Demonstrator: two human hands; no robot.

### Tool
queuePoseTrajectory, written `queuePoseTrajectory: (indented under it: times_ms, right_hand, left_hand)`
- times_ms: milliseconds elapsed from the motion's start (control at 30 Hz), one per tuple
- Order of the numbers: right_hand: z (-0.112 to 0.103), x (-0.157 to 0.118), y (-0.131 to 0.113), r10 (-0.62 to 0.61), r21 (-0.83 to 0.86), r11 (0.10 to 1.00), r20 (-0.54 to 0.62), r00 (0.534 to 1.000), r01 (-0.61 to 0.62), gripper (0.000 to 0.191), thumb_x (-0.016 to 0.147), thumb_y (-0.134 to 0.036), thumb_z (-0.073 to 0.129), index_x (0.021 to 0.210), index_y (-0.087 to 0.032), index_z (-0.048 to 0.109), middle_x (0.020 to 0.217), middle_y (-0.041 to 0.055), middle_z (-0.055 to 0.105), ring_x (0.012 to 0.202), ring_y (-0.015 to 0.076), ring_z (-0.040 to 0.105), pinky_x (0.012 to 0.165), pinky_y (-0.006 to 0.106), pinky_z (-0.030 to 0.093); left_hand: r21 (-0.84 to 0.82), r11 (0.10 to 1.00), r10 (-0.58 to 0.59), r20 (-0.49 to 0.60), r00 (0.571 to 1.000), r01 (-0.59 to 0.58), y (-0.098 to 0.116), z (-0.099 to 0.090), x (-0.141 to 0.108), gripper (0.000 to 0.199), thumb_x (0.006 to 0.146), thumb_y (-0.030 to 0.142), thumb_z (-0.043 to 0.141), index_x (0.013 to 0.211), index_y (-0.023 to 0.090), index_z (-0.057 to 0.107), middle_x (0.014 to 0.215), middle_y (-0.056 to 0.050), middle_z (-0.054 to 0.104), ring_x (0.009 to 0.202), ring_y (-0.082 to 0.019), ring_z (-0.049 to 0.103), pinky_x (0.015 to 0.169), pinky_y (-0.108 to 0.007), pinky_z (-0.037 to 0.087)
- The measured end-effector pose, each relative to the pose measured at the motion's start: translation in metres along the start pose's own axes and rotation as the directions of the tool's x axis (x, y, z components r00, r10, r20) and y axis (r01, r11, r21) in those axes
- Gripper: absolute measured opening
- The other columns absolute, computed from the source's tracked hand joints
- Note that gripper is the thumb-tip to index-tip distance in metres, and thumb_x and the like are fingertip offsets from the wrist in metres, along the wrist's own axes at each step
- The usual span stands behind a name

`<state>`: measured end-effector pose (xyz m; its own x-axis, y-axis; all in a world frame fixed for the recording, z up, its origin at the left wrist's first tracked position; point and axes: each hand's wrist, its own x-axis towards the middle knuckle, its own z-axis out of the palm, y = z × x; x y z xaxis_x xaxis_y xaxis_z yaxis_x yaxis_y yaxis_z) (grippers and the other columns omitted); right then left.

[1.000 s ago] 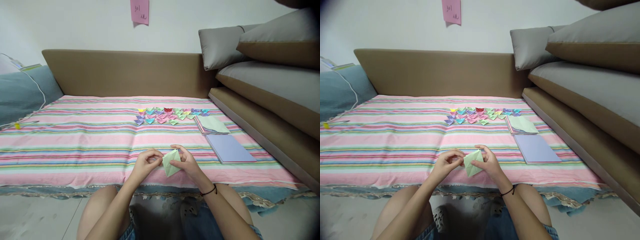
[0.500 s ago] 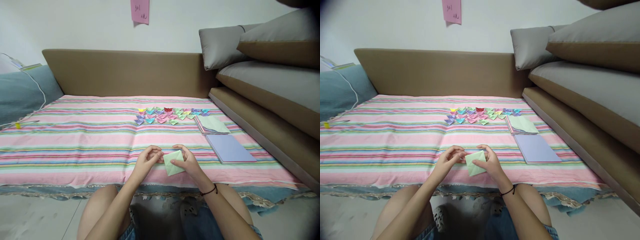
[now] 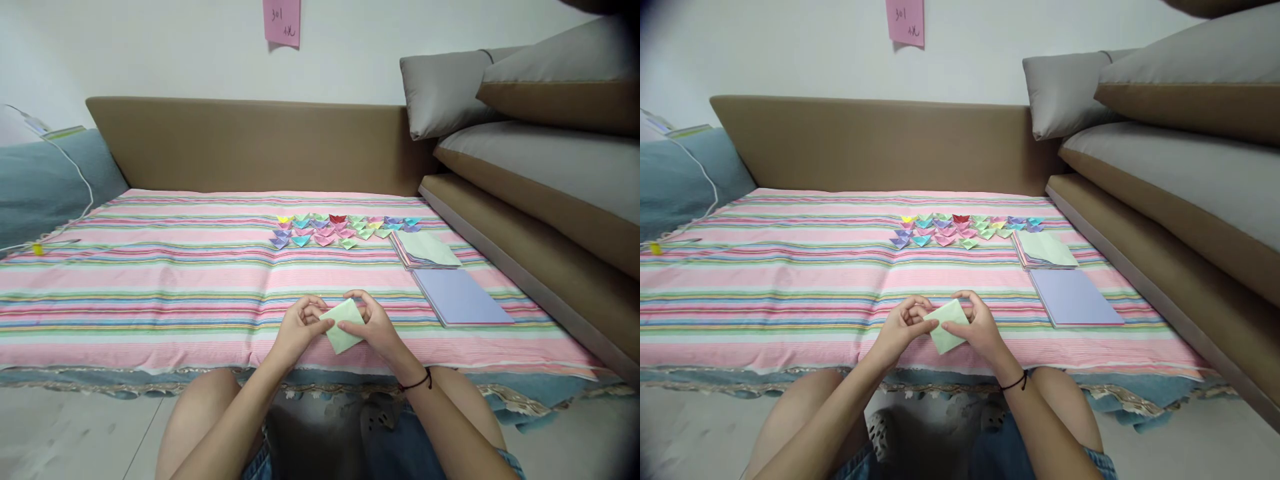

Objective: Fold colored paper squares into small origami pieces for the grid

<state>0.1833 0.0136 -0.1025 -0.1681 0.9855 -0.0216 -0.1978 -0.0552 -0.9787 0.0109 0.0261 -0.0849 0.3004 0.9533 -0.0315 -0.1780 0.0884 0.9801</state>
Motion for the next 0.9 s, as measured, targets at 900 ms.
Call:
queuePoseTrajectory:
  times_ms: [900]
  right_hand:
    - [0.010,-0.002,-0.001,-0.050,0.148,0.985,-0.222,0.974,0.084,0.069,0.056,-0.028,0.081,0.110,-0.023,0.040,0.069,-0.0016,0.067,0.057,0.0165,0.061,0.055,0.027,0.048]
  left_hand:
    - [-0.027,0.993,-0.112,0.082,0.990,0.114,-0.007,0.008,-0.004,0.042,0.056,0.027,0.080,0.089,0.017,0.056,0.055,0.007,0.057,0.051,-0.009,0.055,0.056,-0.021,0.043]
